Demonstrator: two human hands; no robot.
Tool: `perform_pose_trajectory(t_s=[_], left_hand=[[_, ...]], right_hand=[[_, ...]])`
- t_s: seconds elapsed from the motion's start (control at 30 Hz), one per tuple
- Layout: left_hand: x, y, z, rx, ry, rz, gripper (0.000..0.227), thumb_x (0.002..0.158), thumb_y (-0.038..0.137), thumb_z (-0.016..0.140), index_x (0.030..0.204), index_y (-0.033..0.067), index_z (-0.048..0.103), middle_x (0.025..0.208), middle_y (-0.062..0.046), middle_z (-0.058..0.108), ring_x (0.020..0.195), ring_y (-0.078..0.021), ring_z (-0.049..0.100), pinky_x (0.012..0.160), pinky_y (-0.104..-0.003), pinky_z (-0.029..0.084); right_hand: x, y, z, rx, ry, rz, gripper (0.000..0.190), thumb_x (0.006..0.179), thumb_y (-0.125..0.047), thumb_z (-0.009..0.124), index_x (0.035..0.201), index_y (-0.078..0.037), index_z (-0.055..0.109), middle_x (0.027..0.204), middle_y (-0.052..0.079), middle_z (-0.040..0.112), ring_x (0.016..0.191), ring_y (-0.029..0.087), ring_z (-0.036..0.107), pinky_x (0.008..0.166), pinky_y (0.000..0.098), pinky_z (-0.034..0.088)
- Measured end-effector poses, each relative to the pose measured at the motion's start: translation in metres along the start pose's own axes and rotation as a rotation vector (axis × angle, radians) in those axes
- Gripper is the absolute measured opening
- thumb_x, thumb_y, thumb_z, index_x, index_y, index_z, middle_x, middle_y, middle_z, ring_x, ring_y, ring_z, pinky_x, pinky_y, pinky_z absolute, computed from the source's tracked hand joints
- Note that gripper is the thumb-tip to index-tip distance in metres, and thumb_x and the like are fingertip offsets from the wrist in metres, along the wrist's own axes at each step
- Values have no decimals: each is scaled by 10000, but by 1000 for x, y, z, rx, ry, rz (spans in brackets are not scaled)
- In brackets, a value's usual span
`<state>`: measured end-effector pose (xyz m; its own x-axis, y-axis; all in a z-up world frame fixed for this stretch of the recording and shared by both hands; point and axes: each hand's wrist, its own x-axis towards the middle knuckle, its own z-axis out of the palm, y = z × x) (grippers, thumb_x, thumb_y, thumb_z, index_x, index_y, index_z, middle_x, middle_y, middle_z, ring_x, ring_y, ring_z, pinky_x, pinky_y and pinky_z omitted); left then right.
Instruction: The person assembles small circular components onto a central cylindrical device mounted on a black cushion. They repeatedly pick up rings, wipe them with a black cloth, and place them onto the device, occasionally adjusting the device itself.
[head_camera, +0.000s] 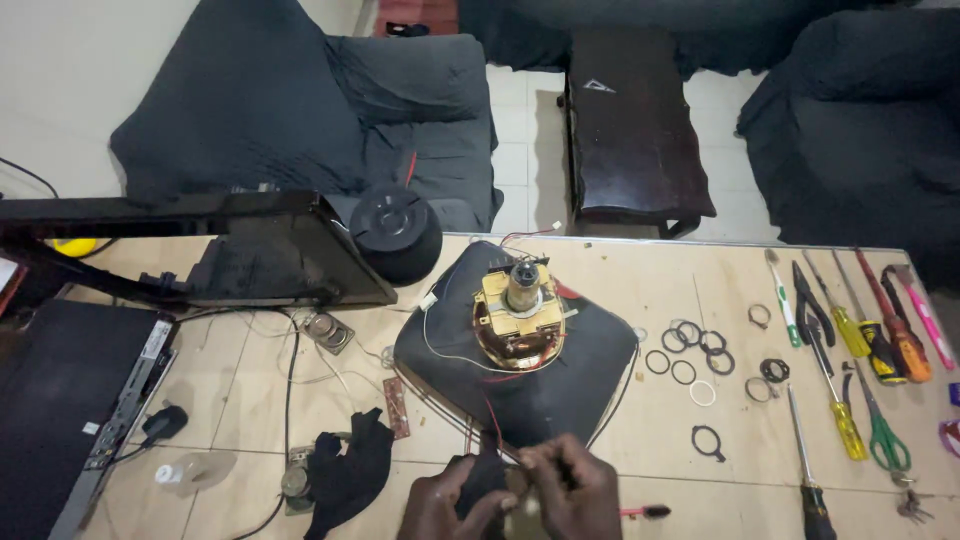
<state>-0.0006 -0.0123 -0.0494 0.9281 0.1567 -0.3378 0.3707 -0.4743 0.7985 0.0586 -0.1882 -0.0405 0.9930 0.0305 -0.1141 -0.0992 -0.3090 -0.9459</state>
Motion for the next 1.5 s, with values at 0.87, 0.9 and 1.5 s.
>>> perform_pose_trajectory(t_s=[0.87, 0.9, 1.5], left_hand=[[15, -64, -43, 128, -174, 359, 576, 978, 596, 557, 1400, 203, 571, 1349, -84, 689, 1240, -282, 652, 989, -394, 485], [15, -46, -50, 19, -98, 327, 458, 945, 479, 631, 1293, 182, 668, 1260, -47, 760, 1157, -213, 714, 956, -342, 520], [106, 139, -84, 189, 316, 656, 311, 915, 201, 691, 1211, 108, 712, 1124, -173, 593, 990, -476, 595, 864, -550, 506]], right_hand=[[114, -175, -43, -311, 35, -464, 187, 1011, -248, 618, 1026, -89, 713, 833, 4, 674, 765, 105, 578, 679, 281, 439], [116, -172, -47, -323, -61, -453, 200, 970, -250, 652, 1105, -118, 718, 891, 7, 662, 738, 108, 549, 652, 270, 418], [132, -122, -51, -221, -146, -504, 142, 856, -160, 813, 992, -123, 796, 864, 145, 724, 707, 284, 654, 661, 407, 516]])
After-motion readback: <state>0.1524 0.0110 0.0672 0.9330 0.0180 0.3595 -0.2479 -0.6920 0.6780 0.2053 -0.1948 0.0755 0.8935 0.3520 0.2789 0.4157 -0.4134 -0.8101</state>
